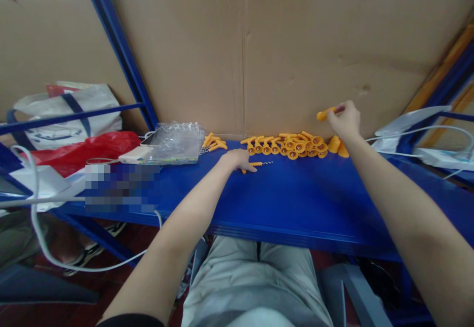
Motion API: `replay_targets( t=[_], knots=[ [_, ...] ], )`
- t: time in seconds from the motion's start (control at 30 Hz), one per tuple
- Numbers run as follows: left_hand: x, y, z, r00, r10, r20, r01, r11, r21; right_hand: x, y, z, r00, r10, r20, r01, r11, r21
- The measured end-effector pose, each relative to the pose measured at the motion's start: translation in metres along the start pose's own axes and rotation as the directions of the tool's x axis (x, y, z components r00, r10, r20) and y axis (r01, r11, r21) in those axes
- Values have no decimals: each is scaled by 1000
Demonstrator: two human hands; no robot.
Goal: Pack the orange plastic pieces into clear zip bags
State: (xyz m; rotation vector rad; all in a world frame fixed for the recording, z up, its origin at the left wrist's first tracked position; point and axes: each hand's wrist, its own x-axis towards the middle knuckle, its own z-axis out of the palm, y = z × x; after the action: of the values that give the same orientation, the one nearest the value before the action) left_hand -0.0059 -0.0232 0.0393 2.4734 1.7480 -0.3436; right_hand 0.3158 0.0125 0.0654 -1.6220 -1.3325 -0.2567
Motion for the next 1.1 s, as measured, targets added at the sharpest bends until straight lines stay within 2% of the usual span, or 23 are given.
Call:
replay_targets(
  t=[0.1, 0.2, 0.3, 0.4, 0.53, 0.67, 0.7, 0.73, 0.8, 0.87, 1.1],
  knots=[
    [2, 3, 4, 999, 48, -24, -48, 999, 1, -24, -21, -1, 995, -86, 43, 81, 991, 105],
    [4, 7, 9, 987, 118, -109, -125, 990, -60, -55, -30, 4, 963, -180, 199, 161, 981, 106],
    [6, 11, 12, 968, 188, -168, -212, 968, -138, -80, -30, 12, 876, -270, 399, 263, 962, 75],
    [9, 13, 14, 941, 194, -276, -243, 957, -157, -90, -26, 19, 785, -297, 543, 265, 954, 140],
    [12, 11, 15, 907, 154, -393, -246, 949, -195, -93, -22, 26, 712, -320, 626, 206, 946, 250],
    [15, 8, 16, 888, 131, -440, -248, 944, -219, -97, -20, 27, 621, -309, 720, 240, 950, 200],
    [15, 7, 17, 880, 136, -455, -256, 943, -214, -98, -20, 27, 623, -297, 723, 262, 951, 165],
    [16, 6, 18, 872, 143, -468, -265, 942, -207, -98, -21, 27, 647, -283, 708, 285, 951, 120],
    [18, 4, 19, 857, 157, -492, -287, 937, -199, -99, -23, 27, 721, -265, 640, 333, 943, 16],
    [20, 3, 21, 842, 168, -513, -308, 930, -201, -100, -26, 26, 766, -274, 582, 381, 922, -67],
    [26, -1, 24, 805, 181, -565, -345, 917, -198, -104, -29, 25, 755, -391, 527, 494, 867, -64]
  ],
)
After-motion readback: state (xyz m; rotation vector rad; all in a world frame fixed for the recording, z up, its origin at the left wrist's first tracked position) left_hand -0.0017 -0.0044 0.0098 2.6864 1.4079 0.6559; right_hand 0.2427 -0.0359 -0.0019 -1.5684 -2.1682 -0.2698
